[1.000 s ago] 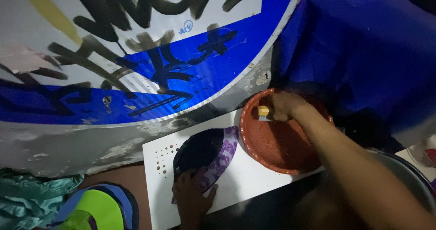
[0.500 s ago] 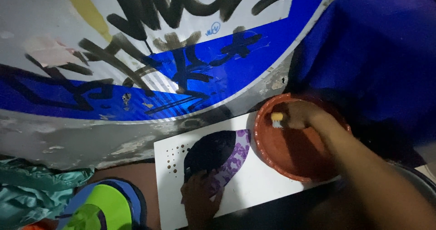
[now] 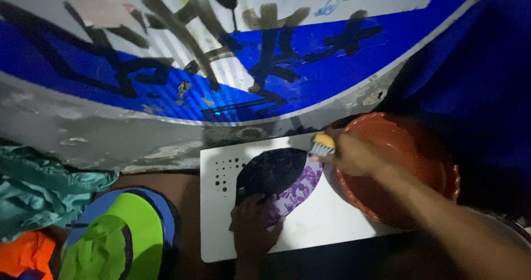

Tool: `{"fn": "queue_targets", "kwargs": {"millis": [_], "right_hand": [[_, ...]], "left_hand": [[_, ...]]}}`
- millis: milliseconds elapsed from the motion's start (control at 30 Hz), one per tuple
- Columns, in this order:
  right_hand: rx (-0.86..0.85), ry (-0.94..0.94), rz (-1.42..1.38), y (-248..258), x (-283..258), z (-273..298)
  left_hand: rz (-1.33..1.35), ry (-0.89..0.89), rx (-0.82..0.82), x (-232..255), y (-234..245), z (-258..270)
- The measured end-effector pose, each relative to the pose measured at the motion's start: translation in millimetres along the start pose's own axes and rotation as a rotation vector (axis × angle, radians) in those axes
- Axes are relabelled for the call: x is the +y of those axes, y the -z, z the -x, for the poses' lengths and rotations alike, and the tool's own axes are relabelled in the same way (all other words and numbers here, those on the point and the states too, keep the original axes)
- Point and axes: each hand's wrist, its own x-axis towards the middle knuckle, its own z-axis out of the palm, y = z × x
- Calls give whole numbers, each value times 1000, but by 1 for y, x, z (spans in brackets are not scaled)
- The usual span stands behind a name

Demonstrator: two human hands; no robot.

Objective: The person cleans hats by hand using a small brush and water from a brown bowl, scrubbing the surface of each hat one by one on a white surface.

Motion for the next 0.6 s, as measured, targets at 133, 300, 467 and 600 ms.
{"fn": "queue_targets", "kwargs": {"millis": [133,300,467,600], "right_hand": [[31,-18,244,-44,-47,1],[-150,-28,328,-92,-58,3],[-314,418,433,-122,-31,-6],[-95,443,474,-123,12,-41]], "left_hand": [[4,1,2,0,5,-5],[-2,-18,-9,-3,0,0],[-9,27,-64,0,4,-2],[24,-18,13,1,7,-4]]}}
